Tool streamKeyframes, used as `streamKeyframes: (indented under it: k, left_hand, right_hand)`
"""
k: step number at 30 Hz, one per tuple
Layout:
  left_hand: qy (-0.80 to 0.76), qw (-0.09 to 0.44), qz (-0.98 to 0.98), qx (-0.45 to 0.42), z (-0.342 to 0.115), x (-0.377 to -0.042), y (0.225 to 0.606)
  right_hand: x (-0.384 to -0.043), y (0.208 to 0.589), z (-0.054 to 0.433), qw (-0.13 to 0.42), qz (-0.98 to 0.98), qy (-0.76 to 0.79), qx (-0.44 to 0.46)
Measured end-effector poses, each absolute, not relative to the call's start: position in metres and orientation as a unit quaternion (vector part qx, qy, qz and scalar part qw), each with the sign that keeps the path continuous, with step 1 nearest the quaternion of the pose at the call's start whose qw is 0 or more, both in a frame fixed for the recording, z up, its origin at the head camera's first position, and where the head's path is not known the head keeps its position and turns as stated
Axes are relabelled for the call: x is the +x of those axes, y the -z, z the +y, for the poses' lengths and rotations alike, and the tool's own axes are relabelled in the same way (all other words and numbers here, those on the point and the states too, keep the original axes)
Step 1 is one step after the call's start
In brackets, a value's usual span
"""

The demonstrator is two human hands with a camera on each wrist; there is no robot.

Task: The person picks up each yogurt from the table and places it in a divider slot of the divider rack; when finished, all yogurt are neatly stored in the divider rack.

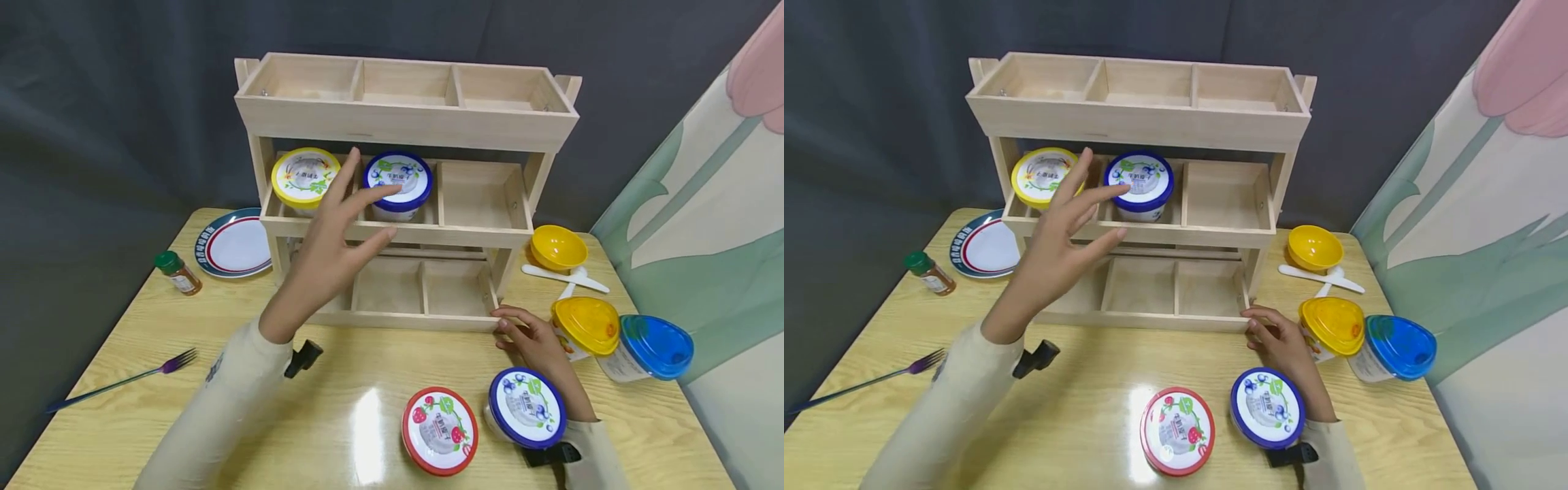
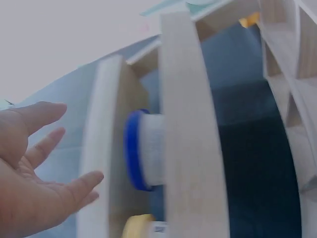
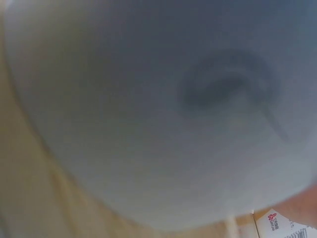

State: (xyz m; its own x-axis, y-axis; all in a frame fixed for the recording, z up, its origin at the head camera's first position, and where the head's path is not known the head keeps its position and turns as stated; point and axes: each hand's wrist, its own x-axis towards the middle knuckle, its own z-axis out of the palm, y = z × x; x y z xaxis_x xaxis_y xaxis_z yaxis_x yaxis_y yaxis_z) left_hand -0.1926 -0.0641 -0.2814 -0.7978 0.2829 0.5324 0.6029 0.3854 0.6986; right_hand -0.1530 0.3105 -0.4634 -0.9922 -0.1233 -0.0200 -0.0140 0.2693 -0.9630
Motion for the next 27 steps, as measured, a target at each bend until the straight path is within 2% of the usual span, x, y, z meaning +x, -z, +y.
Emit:
streamKeyframes:
  k: [3, 5, 15, 27]
  left_hand:
    - [0.495, 0.182, -0.791, -0.309, -0.071, -0.170, 0.281]
    - [0.497, 0.167, -0.784, -0.333, -0.077, -0.155, 0.283]
    - [0.490, 0.027, -0.777, -0.393, -0.109, -0.101, 0.316]
    - [0.468, -0.109, -0.766, -0.427, -0.088, -0.067, 0.383]
  right_hand:
    - [-0.153, 0.462, 0.313, 0.037, 0.799, 0.598, -0.050]
    - [-0.154, 0.462, 0.314, 0.036, 0.800, 0.597, -0.057]
    - [-0.152, 0.462, 0.313, 0.047, 0.796, 0.602, -0.044]
    - [-0.153, 0.461, 0.312, 0.050, 0.797, 0.602, -0.035]
